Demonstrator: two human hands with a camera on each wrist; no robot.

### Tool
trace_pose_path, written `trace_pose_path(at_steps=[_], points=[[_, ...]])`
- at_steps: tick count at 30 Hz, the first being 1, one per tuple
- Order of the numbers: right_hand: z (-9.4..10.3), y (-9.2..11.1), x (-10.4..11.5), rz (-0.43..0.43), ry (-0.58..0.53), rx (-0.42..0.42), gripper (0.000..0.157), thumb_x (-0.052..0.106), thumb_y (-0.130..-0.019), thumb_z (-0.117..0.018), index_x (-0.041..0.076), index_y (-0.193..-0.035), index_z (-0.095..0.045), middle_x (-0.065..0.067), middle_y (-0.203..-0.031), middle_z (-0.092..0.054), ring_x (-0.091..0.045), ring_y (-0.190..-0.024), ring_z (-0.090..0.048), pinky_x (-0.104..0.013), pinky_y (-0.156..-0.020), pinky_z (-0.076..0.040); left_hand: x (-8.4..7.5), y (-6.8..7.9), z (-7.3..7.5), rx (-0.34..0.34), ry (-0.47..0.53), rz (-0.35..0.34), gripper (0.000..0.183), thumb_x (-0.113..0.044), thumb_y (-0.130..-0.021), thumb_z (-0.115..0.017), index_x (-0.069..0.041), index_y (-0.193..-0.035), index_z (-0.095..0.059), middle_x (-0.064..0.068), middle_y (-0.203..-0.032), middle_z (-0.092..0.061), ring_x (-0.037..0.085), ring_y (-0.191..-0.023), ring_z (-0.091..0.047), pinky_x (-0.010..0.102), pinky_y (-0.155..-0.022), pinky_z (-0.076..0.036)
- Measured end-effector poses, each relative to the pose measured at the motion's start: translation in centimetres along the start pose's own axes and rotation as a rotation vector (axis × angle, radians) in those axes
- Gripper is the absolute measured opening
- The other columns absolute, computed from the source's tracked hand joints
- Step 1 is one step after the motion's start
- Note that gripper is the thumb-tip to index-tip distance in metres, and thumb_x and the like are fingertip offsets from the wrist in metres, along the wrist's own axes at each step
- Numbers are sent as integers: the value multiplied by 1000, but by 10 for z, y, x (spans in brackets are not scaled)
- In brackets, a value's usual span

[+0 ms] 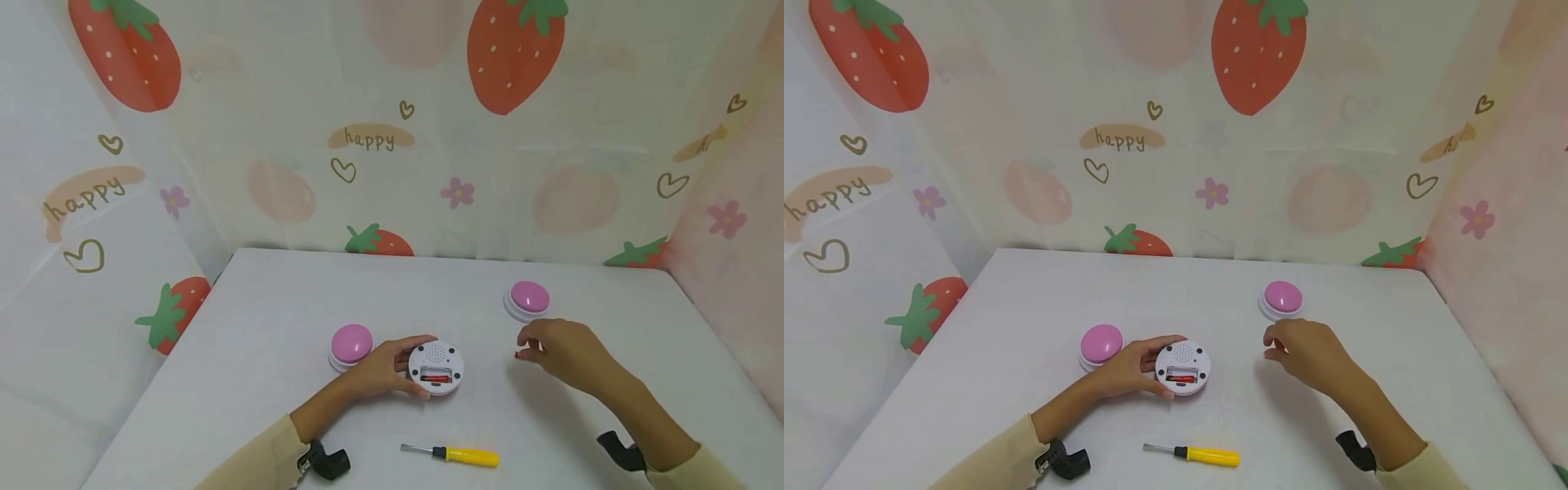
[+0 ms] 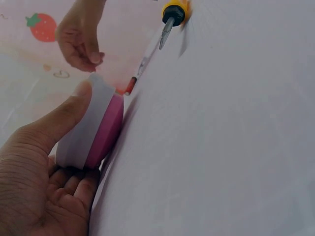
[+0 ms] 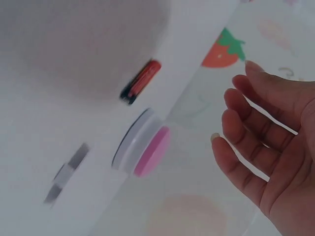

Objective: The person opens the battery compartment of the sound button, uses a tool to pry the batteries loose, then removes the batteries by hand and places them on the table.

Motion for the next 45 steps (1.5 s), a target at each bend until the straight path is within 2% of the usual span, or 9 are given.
trace_pose_path(at_steps=[5,9,16,26,34,45], points=[[-5,-1,27,74,25,-19,15,16,-83,-85,17,-96,-77,14,-75,-61,-6,-68,-52,-21,-59,-48,0,0,0,1,-3,-8,92,-17,-76,-92,-21,-154,-45,-8,-148,-53,9,-130,-55,22,-106,-45],[-11,-4,44,91,33,0,16,16,-82,-86,19,-96,-77,14,-78,-63,-5,-69,-54,-18,-61,-51,0,0,0,0,-3,-10,91,-17,-76,-92,-20,-154,-44,-8,-148,-53,9,-129,-55,22,-106,-45],[-20,-10,65,104,43,15,16,16,-82,-86,20,-96,-78,13,-80,-65,-5,-70,-55,-16,-61,-50,1,-1,0,-2,-8,-3,91,-19,-76,-91,-22,-154,-45,-8,-147,-54,9,-129,-55,22,-106,-45],[-32,-16,98,208,54,18,16,16,-83,-85,21,-97,-78,11,-84,-67,-5,-70,-54,-17,-63,-51,2,-2,0,12,15,-12,90,-16,-78,-90,-22,-155,-43,-6,-147,-54,9,-129,-56,23,-106,-46],[-39,-21,110,233,40,32,16,17,-85,-83,19,-101,-79,11,-86,-67,-6,-72,-54,-21,-65,-51,3,-2,1,17,10,-12,91,-13,-78,-90,-20,-155,-43,-4,-147,-54,10,-127,-57,23,-104,-48],[-50,-25,112,221,39,34,15,20,-85,-83,19,-100,-82,5,-97,-74,-12,-83,-65,-32,-80,-60,2,-1,0,22,34,-13,90,-11,-78,-89,-22,-155,-43,-4,-148,-54,10,-128,-57,23,-105,-47]])
Point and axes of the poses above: each hand's wrist, its own y-axis away from the middle knuckle, its own z-axis out of the back of the hand, x = y × z, the point moved 10 cm from there along -y, towards the middle knuckle
